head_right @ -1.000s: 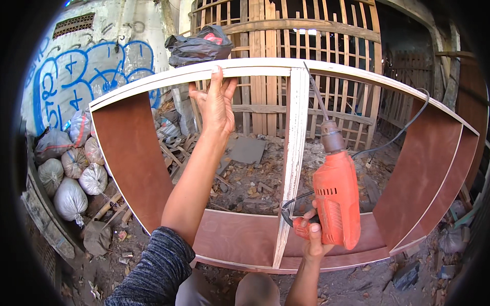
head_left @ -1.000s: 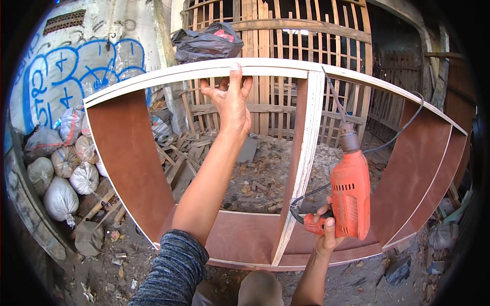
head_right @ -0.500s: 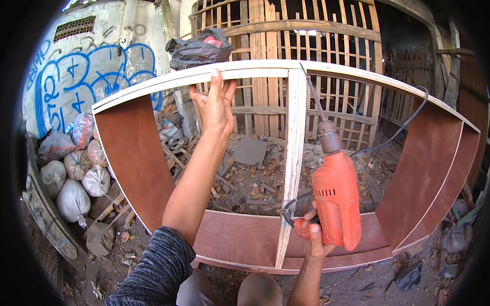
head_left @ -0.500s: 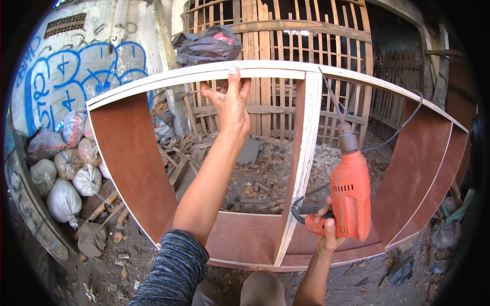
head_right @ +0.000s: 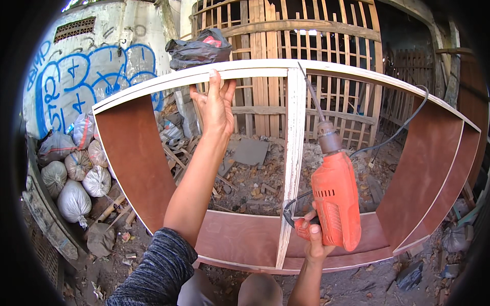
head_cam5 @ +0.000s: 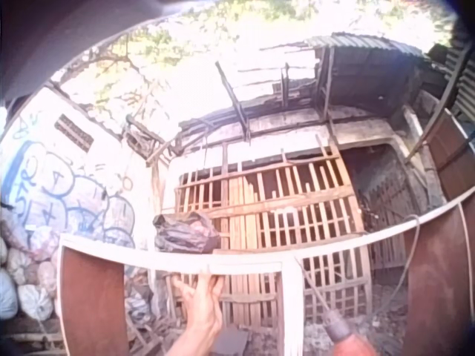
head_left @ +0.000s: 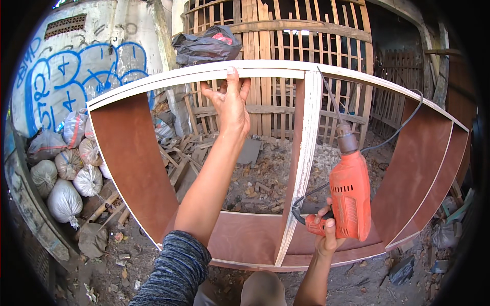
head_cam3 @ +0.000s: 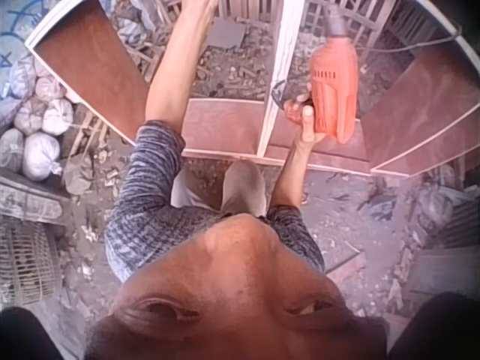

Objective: The person positions a wooden strip onto a wooden frame and secures it in place by driving screws with an electric drill.

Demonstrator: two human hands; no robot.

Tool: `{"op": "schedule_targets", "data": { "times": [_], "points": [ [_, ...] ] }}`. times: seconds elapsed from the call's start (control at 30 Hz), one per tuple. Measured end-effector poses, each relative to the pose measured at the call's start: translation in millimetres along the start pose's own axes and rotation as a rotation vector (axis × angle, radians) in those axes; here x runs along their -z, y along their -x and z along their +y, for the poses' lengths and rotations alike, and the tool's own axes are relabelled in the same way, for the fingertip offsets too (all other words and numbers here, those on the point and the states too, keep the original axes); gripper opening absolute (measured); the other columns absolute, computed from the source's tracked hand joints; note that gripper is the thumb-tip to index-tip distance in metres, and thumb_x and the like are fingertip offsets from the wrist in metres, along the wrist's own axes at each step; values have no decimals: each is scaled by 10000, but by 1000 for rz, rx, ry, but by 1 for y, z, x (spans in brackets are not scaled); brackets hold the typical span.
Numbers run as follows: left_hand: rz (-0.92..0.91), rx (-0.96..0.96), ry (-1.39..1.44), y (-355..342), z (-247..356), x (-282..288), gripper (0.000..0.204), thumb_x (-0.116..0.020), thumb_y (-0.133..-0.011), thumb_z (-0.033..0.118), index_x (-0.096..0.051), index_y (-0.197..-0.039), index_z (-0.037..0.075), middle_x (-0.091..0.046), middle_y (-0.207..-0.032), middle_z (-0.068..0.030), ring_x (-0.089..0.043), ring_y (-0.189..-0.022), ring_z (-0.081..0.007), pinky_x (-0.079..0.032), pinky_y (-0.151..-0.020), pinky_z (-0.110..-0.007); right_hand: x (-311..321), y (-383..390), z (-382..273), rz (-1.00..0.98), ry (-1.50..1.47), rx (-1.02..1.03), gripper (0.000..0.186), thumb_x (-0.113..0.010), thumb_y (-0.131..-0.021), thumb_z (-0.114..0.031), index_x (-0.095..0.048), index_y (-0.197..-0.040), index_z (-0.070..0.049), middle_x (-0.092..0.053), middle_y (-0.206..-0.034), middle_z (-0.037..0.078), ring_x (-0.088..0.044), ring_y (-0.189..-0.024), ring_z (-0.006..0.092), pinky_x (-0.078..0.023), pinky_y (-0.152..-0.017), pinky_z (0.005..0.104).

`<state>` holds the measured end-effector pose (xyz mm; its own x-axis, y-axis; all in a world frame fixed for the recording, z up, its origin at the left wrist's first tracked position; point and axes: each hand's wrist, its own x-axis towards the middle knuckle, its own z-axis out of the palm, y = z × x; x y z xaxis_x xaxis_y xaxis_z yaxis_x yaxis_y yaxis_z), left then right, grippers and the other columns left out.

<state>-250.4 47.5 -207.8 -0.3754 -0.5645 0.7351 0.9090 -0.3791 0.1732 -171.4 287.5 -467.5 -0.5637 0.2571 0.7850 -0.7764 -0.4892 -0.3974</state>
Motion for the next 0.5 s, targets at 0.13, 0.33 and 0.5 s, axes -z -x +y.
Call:
{"op": "schedule_targets", "data": {
  "times": [0.13, 0.33, 0.5],
  "points": [
    [21, 6, 8, -1, 1, -1, 982, -772, -950, 208, -34, -1598, 211, -394, -1492, -130, -530, -1345, -306, -496, -1129, -502, -6, -3, -3, -12, 21, 38, 554, -717, -924, -211, -529, -1364, 69, -634, -1268, 201, -623, -840, 182, -600, -635, 330],
    [-37, 68, -97, -2, 9, 5, 1112, -789, -938, 212, 76, -1635, 248, -368, -1547, -147, -483, -1395, -280, -448, -1167, -459, -6, -1, -4, 8, 51, 61, 566, -715, -928, -210, -511, -1376, 70, -616, -1298, 210, -626, -901, 190, -558, -630, 300],
    [-124, 177, -210, -19, 32, 23, 1045, -809, -914, 202, -33, -1612, 160, -434, -1479, -182, -484, -1396, -283, -448, -1160, -452, 0, 0, -1, 22, 37, 85, 563, -689, -948, -197, -484, -1397, 72, -599, -1318, 219, -621, -921, 194, -552, -641, 303]
  ]
}}
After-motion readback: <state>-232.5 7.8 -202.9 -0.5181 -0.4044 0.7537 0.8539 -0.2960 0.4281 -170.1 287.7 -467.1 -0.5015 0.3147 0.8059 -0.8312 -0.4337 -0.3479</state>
